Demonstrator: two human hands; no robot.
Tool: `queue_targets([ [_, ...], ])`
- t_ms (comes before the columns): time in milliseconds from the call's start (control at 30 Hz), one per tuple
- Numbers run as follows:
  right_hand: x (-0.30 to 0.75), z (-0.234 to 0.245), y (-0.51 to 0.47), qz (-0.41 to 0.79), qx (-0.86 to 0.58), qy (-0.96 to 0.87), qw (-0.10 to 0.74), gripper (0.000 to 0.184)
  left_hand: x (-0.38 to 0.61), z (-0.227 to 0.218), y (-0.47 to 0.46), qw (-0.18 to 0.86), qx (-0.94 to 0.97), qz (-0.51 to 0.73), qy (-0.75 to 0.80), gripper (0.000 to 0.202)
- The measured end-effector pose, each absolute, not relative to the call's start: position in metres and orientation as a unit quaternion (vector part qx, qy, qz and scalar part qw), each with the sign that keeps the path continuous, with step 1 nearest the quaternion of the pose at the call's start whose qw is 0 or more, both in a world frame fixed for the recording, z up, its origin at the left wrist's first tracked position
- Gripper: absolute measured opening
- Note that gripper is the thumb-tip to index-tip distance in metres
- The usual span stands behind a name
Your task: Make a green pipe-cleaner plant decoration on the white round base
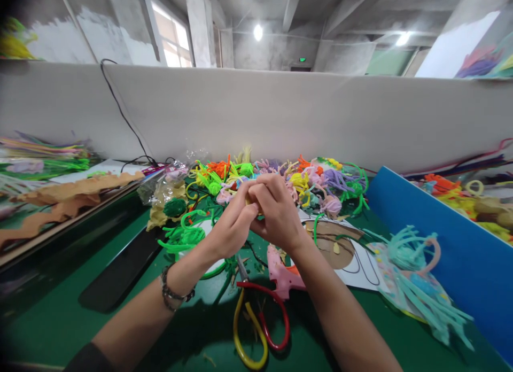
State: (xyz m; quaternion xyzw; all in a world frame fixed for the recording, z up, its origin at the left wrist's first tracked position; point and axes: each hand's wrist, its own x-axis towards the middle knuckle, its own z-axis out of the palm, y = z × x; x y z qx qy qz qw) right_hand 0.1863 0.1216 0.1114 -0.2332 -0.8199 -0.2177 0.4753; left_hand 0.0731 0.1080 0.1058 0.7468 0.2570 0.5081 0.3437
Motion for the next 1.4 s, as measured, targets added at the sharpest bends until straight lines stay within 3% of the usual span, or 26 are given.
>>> queue_targets([
  [433, 0.188, 0.113, 0.124, -0.186, -0.233, -0.831, 0.47, 0.021, 0.074, 0.101, 0.114, 0.38, 0.718, 0.526, 0.252, 0.033],
  [633, 0.194, 0.124, 0.117, -0.146, -0.277, -0.846, 0.431, 0.041, 0.073, 0.109, 0.115, 0.416, 0.663, 0.563, 0.265, 0.033],
  [800, 0.194, 0.126, 0.114, -0.129, -0.322, -0.85, 0.396, 0.034, 0.072, 0.108, 0.119, 0.474, 0.621, 0.557, 0.284, 0.026],
  [1033, 0.194, 0.125, 0.112, -0.177, -0.335, -0.843, 0.381, 0.026, 0.063, 0.11, 0.127, 0.41, 0.713, 0.504, 0.264, 0.018],
  [1400, 0.19, 0.127, 0.106, -0.215, -0.319, -0.861, 0.332, 0.029, 0.049, 0.111, 0.135, 0.44, 0.733, 0.449, 0.26, 0.022],
])
